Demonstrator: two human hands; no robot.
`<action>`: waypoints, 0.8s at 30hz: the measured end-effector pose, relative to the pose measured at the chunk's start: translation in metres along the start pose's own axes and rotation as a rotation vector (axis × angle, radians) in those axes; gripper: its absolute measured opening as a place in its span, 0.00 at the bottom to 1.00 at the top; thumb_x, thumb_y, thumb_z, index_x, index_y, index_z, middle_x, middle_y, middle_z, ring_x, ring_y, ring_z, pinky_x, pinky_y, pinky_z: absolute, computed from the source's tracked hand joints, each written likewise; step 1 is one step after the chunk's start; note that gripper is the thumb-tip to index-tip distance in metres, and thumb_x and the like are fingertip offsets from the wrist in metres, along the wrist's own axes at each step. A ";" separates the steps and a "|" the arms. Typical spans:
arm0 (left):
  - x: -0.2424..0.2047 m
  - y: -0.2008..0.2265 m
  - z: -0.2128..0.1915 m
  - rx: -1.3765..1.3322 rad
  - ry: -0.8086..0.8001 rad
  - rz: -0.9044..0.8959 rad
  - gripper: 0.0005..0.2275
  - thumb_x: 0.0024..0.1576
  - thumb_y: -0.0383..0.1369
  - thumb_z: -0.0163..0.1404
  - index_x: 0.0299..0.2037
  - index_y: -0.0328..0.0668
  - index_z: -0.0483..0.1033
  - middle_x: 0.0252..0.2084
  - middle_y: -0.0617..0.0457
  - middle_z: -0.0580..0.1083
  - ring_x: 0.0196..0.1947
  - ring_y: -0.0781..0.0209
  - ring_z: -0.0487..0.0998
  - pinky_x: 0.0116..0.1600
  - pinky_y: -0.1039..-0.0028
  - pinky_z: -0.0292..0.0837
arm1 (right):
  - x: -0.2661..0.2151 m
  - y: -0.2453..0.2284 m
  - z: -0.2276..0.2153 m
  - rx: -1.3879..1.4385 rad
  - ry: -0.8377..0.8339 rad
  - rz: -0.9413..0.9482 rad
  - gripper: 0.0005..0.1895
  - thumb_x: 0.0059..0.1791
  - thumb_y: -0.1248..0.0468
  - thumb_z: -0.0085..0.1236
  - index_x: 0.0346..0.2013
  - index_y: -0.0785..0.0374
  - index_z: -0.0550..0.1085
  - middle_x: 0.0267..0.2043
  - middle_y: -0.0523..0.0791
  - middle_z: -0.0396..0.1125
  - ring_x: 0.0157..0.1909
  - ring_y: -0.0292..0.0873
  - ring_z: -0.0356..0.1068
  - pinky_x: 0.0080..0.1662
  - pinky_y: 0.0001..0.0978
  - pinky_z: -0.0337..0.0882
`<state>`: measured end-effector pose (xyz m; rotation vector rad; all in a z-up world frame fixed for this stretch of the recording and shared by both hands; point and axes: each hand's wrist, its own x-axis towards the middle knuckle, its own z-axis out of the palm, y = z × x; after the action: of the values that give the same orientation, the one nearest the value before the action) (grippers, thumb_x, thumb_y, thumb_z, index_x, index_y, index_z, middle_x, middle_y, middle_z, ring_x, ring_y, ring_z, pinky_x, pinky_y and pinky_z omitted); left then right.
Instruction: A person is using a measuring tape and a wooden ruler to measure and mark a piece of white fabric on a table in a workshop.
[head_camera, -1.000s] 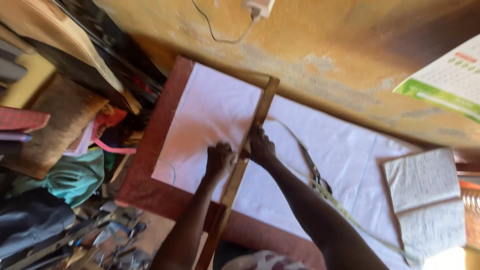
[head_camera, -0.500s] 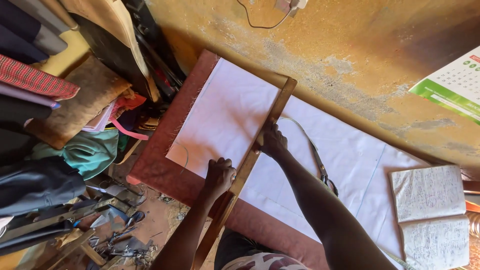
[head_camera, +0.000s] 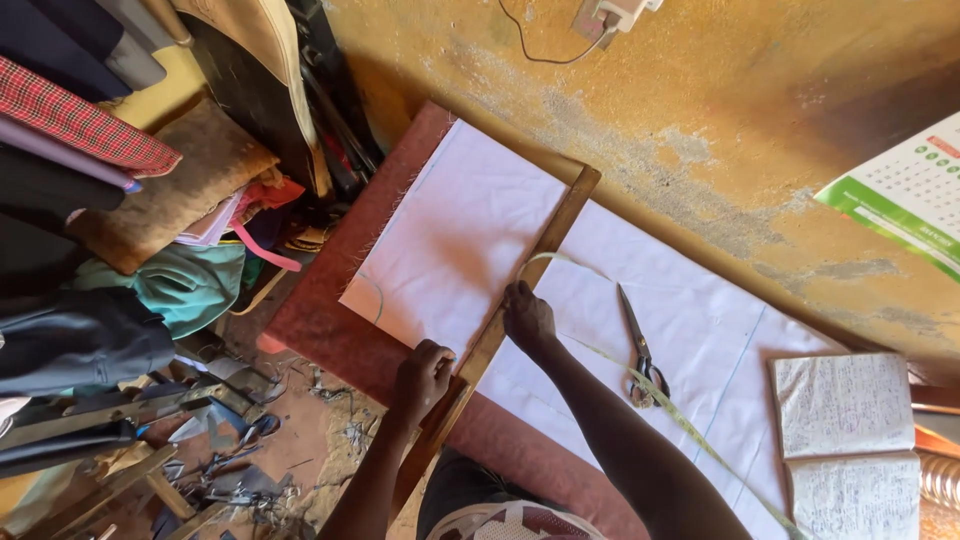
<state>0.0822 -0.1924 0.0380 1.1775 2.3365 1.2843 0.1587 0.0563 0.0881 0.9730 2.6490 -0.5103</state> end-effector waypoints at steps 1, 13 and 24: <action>-0.003 -0.002 0.004 0.009 -0.002 0.009 0.07 0.53 0.31 0.63 0.39 0.52 0.80 0.30 0.60 0.72 0.30 0.61 0.82 0.31 0.75 0.83 | -0.004 -0.001 0.008 0.043 0.024 -0.041 0.14 0.51 0.61 0.59 0.51 0.56 0.71 0.48 0.47 0.67 0.42 0.60 0.80 0.46 0.53 0.80; 0.013 -0.012 0.003 0.287 -0.056 0.253 0.05 0.48 0.38 0.65 0.31 0.61 0.81 0.32 0.63 0.71 0.36 0.58 0.76 0.40 0.65 0.72 | -0.020 -0.024 0.076 0.284 -0.157 -0.086 0.06 0.47 0.56 0.62 0.37 0.50 0.77 0.37 0.44 0.74 0.44 0.56 0.80 0.48 0.54 0.78; 0.011 -0.018 0.014 0.369 -0.095 0.294 0.05 0.47 0.41 0.65 0.30 0.59 0.83 0.33 0.62 0.72 0.39 0.57 0.73 0.43 0.62 0.70 | -0.026 -0.042 0.070 0.199 -0.168 0.011 0.07 0.45 0.53 0.65 0.27 0.47 0.77 0.37 0.44 0.73 0.46 0.57 0.80 0.50 0.53 0.79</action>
<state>0.0724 -0.1811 0.0170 1.7078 2.4651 0.8652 0.1595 -0.0172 0.0449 0.9521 2.4773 -0.8283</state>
